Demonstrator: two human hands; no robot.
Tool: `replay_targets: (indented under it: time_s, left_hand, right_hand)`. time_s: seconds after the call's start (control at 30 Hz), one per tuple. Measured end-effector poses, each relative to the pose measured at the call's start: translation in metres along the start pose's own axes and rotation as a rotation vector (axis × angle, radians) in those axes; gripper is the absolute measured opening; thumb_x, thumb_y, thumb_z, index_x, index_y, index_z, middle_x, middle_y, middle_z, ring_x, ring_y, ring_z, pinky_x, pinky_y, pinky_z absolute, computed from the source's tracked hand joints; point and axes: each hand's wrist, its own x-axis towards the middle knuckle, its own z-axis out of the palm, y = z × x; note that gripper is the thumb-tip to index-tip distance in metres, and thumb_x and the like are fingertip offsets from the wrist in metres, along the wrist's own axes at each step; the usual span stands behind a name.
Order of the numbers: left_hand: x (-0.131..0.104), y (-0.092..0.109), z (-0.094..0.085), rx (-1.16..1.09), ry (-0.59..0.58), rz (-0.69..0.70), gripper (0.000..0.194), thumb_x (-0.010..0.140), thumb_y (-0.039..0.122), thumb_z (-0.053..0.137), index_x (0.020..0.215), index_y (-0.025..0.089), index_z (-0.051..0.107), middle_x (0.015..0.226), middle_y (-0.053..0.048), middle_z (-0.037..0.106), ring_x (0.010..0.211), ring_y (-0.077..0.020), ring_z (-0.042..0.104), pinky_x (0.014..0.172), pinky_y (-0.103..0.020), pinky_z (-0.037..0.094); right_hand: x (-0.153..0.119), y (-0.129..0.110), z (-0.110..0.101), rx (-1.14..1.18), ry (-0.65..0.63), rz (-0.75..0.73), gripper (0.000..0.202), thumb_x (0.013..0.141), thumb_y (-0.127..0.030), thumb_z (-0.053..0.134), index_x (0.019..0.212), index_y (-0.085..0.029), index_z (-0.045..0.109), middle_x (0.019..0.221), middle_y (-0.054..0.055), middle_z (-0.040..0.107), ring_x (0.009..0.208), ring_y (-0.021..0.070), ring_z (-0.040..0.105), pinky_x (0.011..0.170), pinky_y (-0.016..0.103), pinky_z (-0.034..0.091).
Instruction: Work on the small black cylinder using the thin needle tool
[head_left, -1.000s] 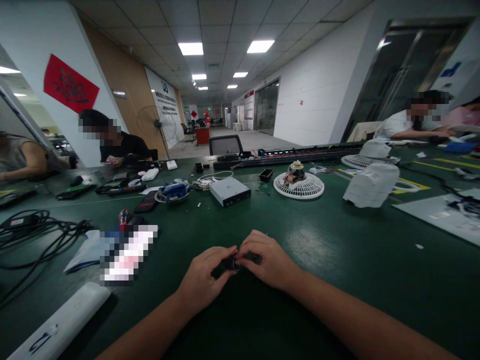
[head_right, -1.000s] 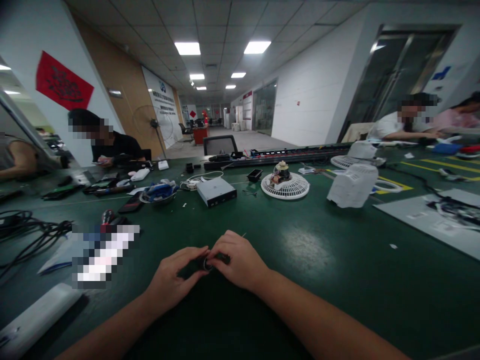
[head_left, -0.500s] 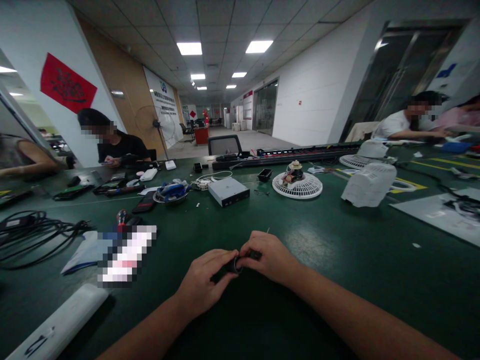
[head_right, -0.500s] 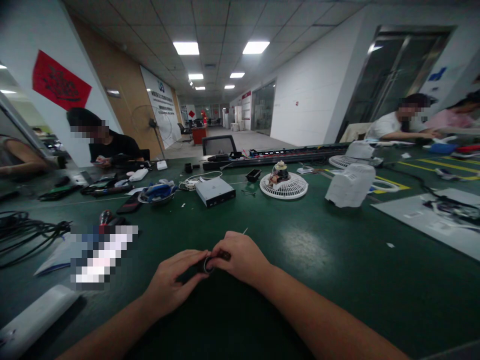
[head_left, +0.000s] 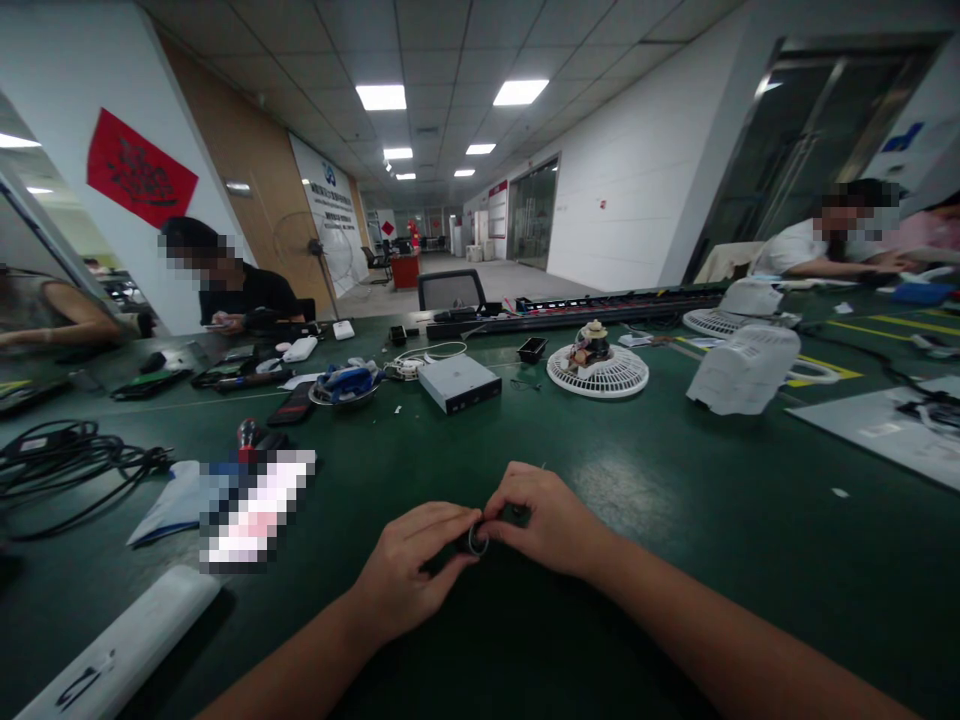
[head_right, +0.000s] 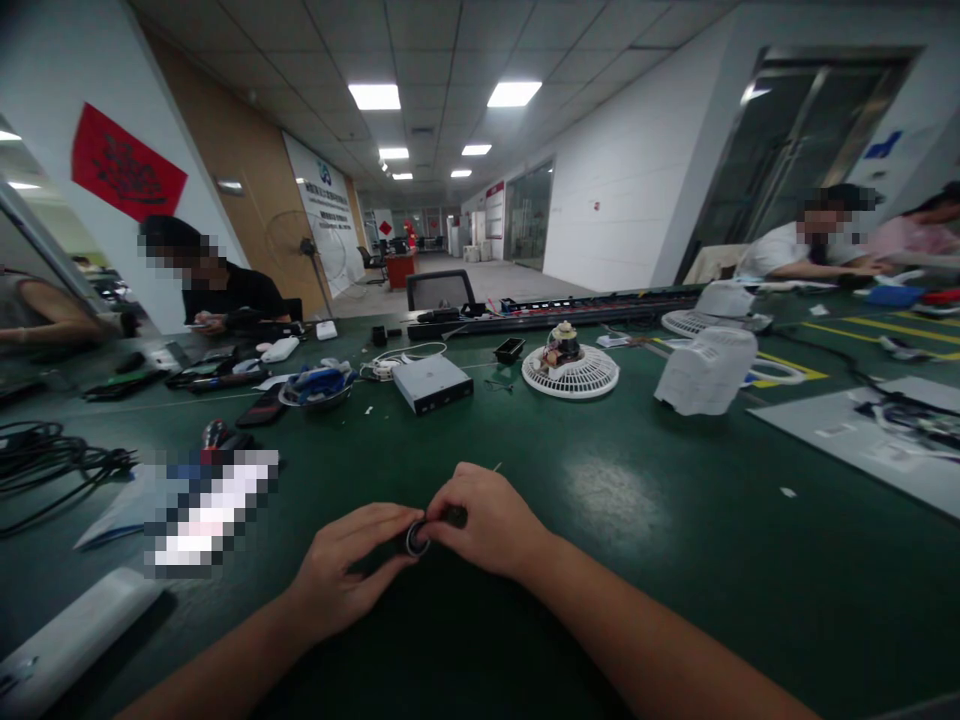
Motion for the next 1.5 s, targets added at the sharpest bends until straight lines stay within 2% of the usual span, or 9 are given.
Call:
replay_targets:
  time_s: [0.23, 0.4, 0.5, 0.63, 0.8, 1.0, 1.13, 1.3, 1.5]
  left_hand:
    - [-0.001, 0.001, 0.000, 0.027, -0.005, 0.074, 0.045, 0.085, 0.005, 0.069, 0.127, 0.019, 0.062, 0.113, -0.010, 0.074, 0.103, -0.0223, 0.070, 0.091, -0.036, 0.060]
    - [-0.001, 0.002, 0.003, -0.008, -0.012, 0.072, 0.043, 0.086, 0.008, 0.071, 0.127, 0.018, 0.062, 0.111, -0.011, 0.074, 0.100, -0.0223, 0.071, 0.088, -0.035, 0.061]
    - [-0.001, 0.001, 0.006, 0.038, -0.029, 0.149, 0.041, 0.088, 0.009, 0.068, 0.128, 0.016, 0.060, 0.109, -0.012, 0.075, 0.100, -0.0227, 0.072, 0.088, -0.036, 0.062]
    - [-0.003, -0.001, 0.005, 0.099, 0.009, 0.185, 0.038, 0.089, 0.007, 0.066, 0.126, 0.014, 0.062, 0.110, -0.013, 0.075, 0.101, -0.0232, 0.071, 0.089, -0.037, 0.062]
    - [-0.002, -0.005, 0.004, 0.145, 0.032, 0.141, 0.038, 0.089, 0.007, 0.065, 0.126, 0.016, 0.063, 0.113, -0.010, 0.074, 0.106, -0.0225, 0.070, 0.093, -0.037, 0.060]
    - [0.000, -0.013, 0.006, 0.225, 0.058, 0.014, 0.038, 0.088, 0.010, 0.066, 0.125, 0.017, 0.063, 0.113, -0.010, 0.074, 0.103, -0.0233, 0.070, 0.091, -0.040, 0.060]
    - [-0.001, -0.020, 0.002, 0.254, 0.097, -0.143, 0.040, 0.081, 0.011, 0.072, 0.121, 0.017, 0.066, 0.108, -0.009, 0.075, 0.096, -0.0233, 0.072, 0.087, -0.040, 0.061]
    - [-0.001, -0.023, 0.001, 0.272, 0.142, -0.291, 0.045, 0.076, 0.011, 0.076, 0.119, 0.020, 0.067, 0.107, -0.006, 0.075, 0.095, -0.0229, 0.072, 0.087, -0.039, 0.061]
    - [0.001, -0.016, 0.000, 0.225, 0.143, -0.243, 0.044, 0.077, 0.012, 0.075, 0.119, 0.020, 0.067, 0.106, -0.006, 0.075, 0.094, -0.0221, 0.072, 0.085, -0.037, 0.061]
  right_hand:
    - [0.000, -0.001, 0.005, -0.106, 0.043, -0.130, 0.014, 0.083, -0.026, 0.076, 0.073, -0.019, 0.069, 0.071, 0.002, 0.071, 0.071, 0.0184, 0.058, 0.067, 0.032, 0.043]
    - [0.003, 0.001, -0.008, 0.075, -0.133, -0.034, 0.010, 0.079, -0.024, 0.080, 0.077, -0.019, 0.071, 0.073, 0.000, 0.070, 0.072, 0.0156, 0.062, 0.066, 0.027, 0.045]
    - [0.001, -0.001, -0.011, 0.101, -0.177, 0.021, 0.010, 0.074, -0.020, 0.080, 0.077, -0.019, 0.070, 0.075, -0.001, 0.070, 0.073, 0.0151, 0.062, 0.066, 0.026, 0.046]
    - [-0.002, -0.010, -0.003, 0.009, -0.065, 0.072, 0.014, 0.068, -0.019, 0.079, 0.076, -0.017, 0.067, 0.068, 0.000, 0.065, 0.068, 0.0161, 0.058, 0.061, 0.026, 0.043]
    - [-0.001, -0.017, 0.002, -0.071, 0.003, 0.094, 0.011, 0.073, -0.020, 0.073, 0.080, -0.017, 0.065, 0.070, 0.001, 0.060, 0.069, 0.0177, 0.055, 0.061, 0.028, 0.042]
    - [0.001, -0.006, -0.006, 0.002, 0.099, 0.069, 0.030, 0.080, 0.000, 0.051, 0.101, -0.018, 0.063, 0.104, 0.008, 0.059, 0.101, 0.0211, 0.056, 0.087, 0.036, 0.047]
    - [0.001, 0.002, -0.013, 0.093, 0.201, 0.044, 0.029, 0.096, -0.016, 0.048, 0.121, -0.024, 0.061, 0.122, 0.010, 0.052, 0.115, 0.0228, 0.051, 0.098, 0.041, 0.044]
    - [-0.001, 0.008, -0.014, 0.384, 0.372, 0.045, 0.021, 0.101, -0.034, 0.047, 0.105, -0.026, 0.066, 0.090, 0.003, 0.058, 0.080, 0.0171, 0.057, 0.071, 0.031, 0.047]
    - [-0.001, 0.014, -0.006, 0.571, 0.287, 0.153, 0.026, 0.099, -0.043, 0.052, 0.097, -0.022, 0.066, 0.079, 0.001, 0.063, 0.073, 0.0153, 0.059, 0.068, 0.028, 0.046]
